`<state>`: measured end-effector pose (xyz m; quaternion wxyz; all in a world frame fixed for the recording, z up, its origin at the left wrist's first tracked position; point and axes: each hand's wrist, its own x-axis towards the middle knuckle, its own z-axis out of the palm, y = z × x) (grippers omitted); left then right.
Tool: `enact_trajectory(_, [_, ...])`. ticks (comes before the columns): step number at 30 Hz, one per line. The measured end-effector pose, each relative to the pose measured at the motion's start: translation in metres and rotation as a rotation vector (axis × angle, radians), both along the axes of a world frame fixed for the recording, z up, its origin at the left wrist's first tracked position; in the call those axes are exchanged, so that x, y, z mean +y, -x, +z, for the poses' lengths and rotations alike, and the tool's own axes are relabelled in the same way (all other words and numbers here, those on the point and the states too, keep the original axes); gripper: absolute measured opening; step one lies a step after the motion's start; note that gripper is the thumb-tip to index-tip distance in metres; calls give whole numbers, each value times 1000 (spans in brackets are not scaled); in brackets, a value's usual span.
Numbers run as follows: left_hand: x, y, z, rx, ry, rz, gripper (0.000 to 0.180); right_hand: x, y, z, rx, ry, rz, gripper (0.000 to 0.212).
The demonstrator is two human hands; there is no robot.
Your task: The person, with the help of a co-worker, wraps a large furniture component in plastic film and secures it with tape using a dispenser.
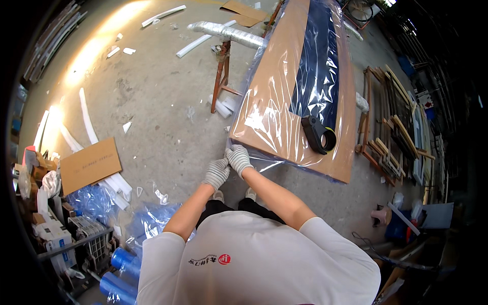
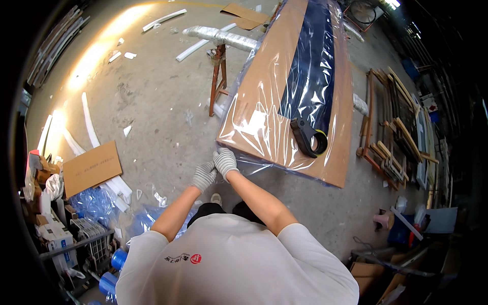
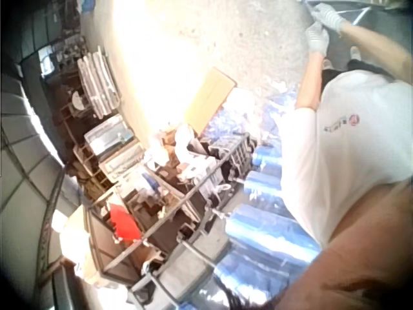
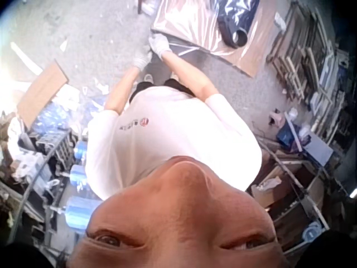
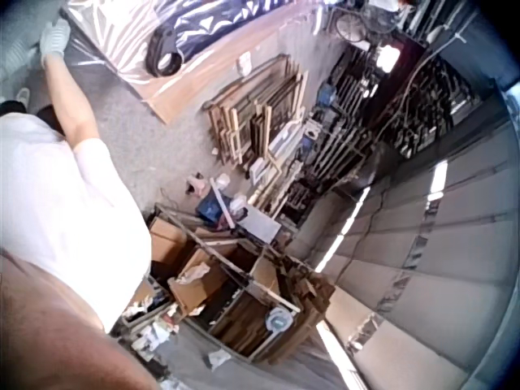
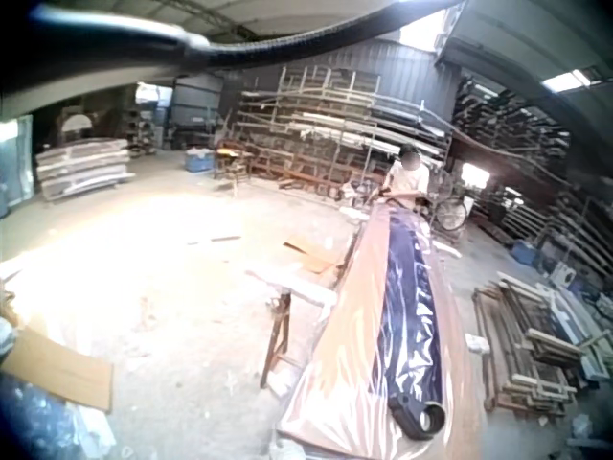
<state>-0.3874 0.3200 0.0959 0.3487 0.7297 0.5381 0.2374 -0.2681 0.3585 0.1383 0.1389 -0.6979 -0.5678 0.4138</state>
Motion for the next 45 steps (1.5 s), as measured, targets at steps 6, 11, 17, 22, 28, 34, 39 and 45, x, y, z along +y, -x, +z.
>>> enact_trajectory(6, [-26,17,33,-369,370,-334,27,-17,-28,-50,896,185,-430,20])
enact_trajectory(11, [12,50,-20,-554,544,139,36,-27,-48,-22,1459,554,-364,19])
enact_trajectory(17, [39,-35,-30,-1241,953,165,46,-39,-86,-8,1561,768,-310,27])
enact_trajectory(22, [47,-55,-31,-878,985,417,29,-112,-112,-4,291,309,22,30])
enact_trajectory(28, [51,-51,-8,-720,1177,593,20,-77,-84,16,-331,-609,395,57])
enact_trajectory(34, [35,-31,0,-1085,1167,347,23,-65,-69,-22,-451,-558,465,67])
enact_trajectory(39, [23,-62,10,-1142,1041,399,25,-46,-80,13,-159,-402,315,38])
enact_trajectory(45, [44,-80,13,-1203,1170,881,11,-41,-162,102,-282,-959,-81,35])
